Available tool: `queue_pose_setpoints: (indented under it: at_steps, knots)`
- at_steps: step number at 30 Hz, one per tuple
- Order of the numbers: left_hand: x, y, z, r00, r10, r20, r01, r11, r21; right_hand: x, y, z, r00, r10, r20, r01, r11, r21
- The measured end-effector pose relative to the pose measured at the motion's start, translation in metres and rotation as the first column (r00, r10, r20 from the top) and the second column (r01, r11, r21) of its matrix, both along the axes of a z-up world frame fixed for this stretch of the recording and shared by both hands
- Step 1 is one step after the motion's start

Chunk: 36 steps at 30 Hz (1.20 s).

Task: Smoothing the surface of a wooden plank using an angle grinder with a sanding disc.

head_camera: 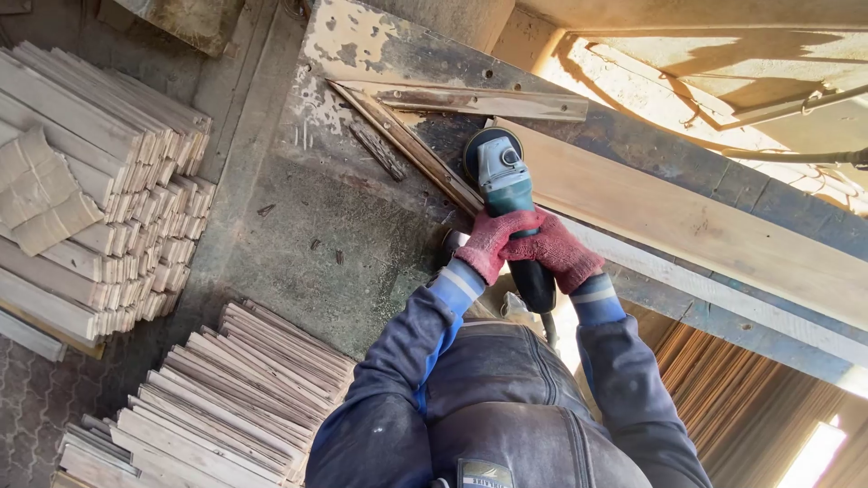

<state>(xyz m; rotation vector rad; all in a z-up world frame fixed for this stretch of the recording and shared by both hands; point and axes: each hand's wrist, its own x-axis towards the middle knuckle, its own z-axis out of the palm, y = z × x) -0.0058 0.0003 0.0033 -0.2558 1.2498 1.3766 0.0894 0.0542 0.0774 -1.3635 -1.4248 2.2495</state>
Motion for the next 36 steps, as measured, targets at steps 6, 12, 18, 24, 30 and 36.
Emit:
queue_pose_setpoints:
  at_steps: [6,12,18,24,30,36]
  knots:
    - [0.044,0.011,-0.005,0.990,-0.120,0.068,0.118,0.992,0.034,0.041,-0.004,0.008,0.995,-0.085,0.057,0.084,0.996,0.006]
    - [0.067,0.004,-0.006,0.974,-0.223,0.046,0.225,0.973,-0.056,0.068,-0.013,0.003,0.986,-0.156,0.065,0.157,0.988,-0.011]
    - [0.068,0.001,0.000,0.969,-0.243,0.040,0.246,0.961,-0.129,0.074,-0.012,0.016,0.968,-0.252,0.014,0.253,0.965,-0.077]
    - [0.156,0.027,-0.007,0.947,-0.309,0.091,0.310,0.951,-0.003,0.167,-0.017,-0.012,0.929,-0.361,0.074,0.366,0.928,-0.065]
    - [0.284,0.064,-0.051,0.847,-0.526,0.081,0.528,0.849,-0.001,0.270,-0.018,0.010,0.826,-0.564,-0.010,0.564,0.824,0.053]
    - [0.371,0.087,0.018,0.761,-0.636,0.128,0.642,0.766,-0.007,0.359,-0.016,0.001,0.734,-0.680,-0.012,0.673,0.724,0.148]
